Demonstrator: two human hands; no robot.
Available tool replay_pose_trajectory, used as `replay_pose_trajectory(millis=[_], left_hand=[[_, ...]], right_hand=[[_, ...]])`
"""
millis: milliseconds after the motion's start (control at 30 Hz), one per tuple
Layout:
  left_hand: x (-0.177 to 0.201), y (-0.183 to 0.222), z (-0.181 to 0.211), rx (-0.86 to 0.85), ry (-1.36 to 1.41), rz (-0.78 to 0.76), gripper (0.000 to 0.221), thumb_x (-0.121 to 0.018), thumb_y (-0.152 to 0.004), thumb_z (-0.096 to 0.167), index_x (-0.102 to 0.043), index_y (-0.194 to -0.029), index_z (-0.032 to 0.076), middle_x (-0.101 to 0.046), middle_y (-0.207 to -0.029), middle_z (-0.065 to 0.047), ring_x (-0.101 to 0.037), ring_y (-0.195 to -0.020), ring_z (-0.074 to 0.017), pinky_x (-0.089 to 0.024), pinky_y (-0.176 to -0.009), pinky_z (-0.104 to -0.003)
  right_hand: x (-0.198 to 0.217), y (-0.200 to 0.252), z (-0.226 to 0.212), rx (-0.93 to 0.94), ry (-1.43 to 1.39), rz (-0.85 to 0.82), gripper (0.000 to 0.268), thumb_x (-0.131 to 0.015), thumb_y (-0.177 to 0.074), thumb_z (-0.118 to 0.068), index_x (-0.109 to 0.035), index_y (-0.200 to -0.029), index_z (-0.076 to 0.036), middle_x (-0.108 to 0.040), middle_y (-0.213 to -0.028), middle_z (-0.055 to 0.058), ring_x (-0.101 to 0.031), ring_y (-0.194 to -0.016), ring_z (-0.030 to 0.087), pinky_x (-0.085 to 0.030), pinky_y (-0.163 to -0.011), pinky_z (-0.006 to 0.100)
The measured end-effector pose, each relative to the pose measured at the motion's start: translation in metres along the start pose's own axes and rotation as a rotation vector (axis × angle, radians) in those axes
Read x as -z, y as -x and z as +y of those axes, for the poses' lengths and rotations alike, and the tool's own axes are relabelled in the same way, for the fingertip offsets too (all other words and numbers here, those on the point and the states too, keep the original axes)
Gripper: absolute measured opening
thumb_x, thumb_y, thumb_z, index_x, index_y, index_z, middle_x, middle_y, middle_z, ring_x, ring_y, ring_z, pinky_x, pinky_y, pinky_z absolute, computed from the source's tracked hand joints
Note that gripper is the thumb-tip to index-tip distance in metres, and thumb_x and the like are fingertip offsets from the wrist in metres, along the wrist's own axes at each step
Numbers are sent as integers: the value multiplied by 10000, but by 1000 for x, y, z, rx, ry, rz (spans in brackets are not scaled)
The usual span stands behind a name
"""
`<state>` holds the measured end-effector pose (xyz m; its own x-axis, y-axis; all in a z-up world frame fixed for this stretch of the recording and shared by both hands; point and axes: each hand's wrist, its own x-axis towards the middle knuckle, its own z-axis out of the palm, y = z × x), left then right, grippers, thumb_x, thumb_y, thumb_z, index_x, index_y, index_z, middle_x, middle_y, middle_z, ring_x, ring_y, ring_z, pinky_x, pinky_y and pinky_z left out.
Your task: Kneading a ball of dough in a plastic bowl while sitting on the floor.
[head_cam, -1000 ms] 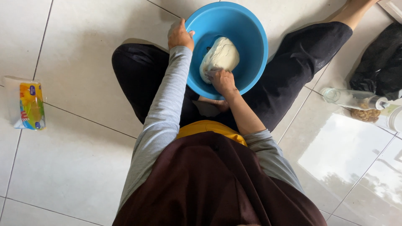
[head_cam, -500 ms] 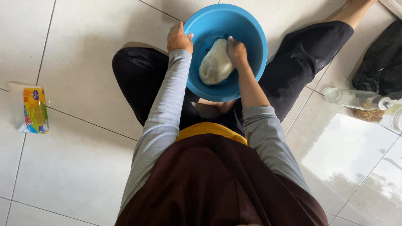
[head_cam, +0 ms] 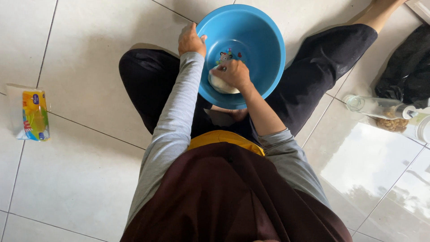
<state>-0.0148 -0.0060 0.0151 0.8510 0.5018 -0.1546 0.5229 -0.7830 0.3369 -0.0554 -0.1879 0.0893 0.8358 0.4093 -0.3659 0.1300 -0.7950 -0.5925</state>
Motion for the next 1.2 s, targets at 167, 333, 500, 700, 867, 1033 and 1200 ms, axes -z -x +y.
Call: replay_pose_trajectory(millis=[167,333,500,700,867,1033,1200], left_hand=[[-8,-1,-5,7,5,39,456,-814,-860,299,-615,-1257,196,-718,-1155,-17,-692,-1066,-257,-565,-895,-421],[-8,1,-8,-19,33,68,427,-827,-841,259,-628,-1209,176,-719,-1120,-27,-693,-1049,-279,-575,-874,-442],[-4,0,-2,16,5,21,442,-814,-861,269,-629,-1253,186,-739,-1090,-40,-704,-1011,-280,-579,-861,-433],[-7,-1,-2,7,-16,22,450,-801,-868,265,-608,-1266,185,-746,-1056,-63,-710,-972,-286,-573,-840,-440],[2,3,7,-1,-25,19,424,-802,-873,259,-618,-1245,169,-773,-1019,-61,-734,-929,-267,-582,-835,-428],[-23,-3,-12,37,-27,124,459,-843,-794,251,-677,-1216,184,-737,-1075,-17,-694,-990,-252,-552,-894,-395],[-11,2,-4,95,-20,43,453,-812,-852,258,-653,-1274,208,-763,-1038,-57,-740,-923,-267,-596,-819,-442]], right_hand=[[-31,29,2,231,255,173,445,-941,-624,-465,-776,-963,-227,-557,-980,116,-514,-873,301,-431,-826,510],[-25,19,11,11,304,-48,1147,-990,-588,-543,-391,-1560,-429,-40,-1676,139,-32,-1504,563,-208,-957,967],[-15,4,17,-92,268,-188,890,-811,-725,-659,-491,-1500,-360,-586,-1290,194,-631,-1130,395,-437,-938,610],[-2,18,19,-130,-13,-56,640,-805,-742,-416,-638,-1319,-195,-731,-1185,99,-702,-1076,308,-511,-1007,451],[-8,16,45,-132,-757,109,464,-751,-695,-189,-687,-1148,-110,-726,-1030,121,-711,-934,286,-593,-887,410],[17,16,23,-260,-1651,353,503,-576,-811,-92,-544,-1296,38,-645,-1116,279,-655,-915,325,-576,-778,378],[33,4,11,284,-438,711,523,-787,-801,-63,-519,-1249,-83,-598,-1172,125,-650,-1061,306,-548,-942,426]])
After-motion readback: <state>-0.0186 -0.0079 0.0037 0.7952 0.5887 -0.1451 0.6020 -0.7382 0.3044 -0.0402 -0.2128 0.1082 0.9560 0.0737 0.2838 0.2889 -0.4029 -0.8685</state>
